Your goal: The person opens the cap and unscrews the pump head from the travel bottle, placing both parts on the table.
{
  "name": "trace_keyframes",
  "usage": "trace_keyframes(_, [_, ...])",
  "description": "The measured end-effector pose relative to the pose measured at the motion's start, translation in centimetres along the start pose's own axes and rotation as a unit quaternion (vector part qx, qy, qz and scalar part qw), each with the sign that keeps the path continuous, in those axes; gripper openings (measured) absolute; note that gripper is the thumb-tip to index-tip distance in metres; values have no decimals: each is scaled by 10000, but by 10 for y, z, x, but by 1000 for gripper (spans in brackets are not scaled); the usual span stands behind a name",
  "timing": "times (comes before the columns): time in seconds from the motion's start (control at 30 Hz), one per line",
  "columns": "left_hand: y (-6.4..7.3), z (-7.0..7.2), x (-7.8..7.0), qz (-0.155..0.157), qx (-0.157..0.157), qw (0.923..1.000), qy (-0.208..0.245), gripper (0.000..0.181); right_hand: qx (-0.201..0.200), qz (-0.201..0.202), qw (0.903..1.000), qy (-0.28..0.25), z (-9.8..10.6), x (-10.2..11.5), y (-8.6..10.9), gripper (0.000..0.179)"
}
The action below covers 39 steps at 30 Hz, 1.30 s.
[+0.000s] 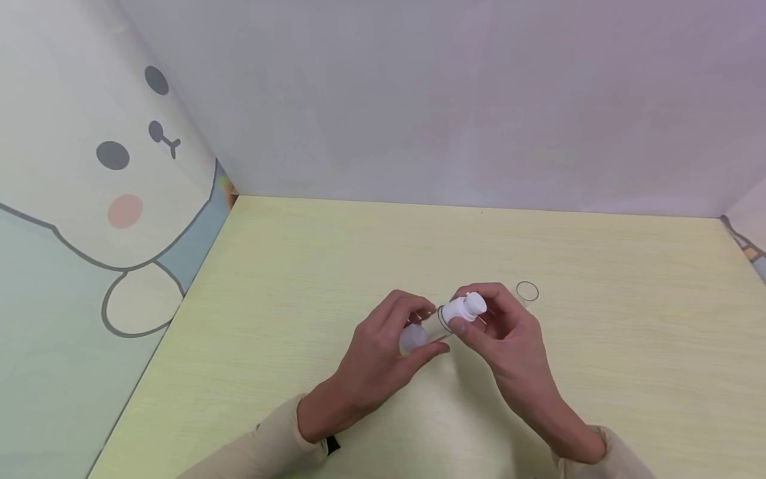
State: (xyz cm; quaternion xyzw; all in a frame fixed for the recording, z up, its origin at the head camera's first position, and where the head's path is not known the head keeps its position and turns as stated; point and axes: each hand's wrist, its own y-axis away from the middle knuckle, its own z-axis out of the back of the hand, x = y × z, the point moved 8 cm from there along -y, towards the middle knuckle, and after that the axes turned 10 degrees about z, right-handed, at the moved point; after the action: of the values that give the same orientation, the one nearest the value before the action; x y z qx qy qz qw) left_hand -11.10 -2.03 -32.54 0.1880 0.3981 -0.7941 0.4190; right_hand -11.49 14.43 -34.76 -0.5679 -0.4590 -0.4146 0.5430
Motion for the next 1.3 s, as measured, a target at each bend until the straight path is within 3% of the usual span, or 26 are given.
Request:
trace_keyframes(0.27, [2,5,-2,-226,-199,9994,169,45,-181,160,9995,-182,3,2,1,37])
trace_keyframes(0.43, [3,7,-3,-383,-266,9987,226,48,-180,473,9983,-294,4,5,2,35])
trace_keyframes(0.73, [3,7,0,-236,123,9967,767,50,527,916,9943,-127,3,9,3,37])
trace_keyframes(1.03, [4,6,0,-196,332,9915,1243,49,1120,549,9919,244,4,10,1,37])
trace_keyframes(1.3, [4,4,0,-298,370,9921,1165,51,1697,566,9811,736,5,11,5,46])
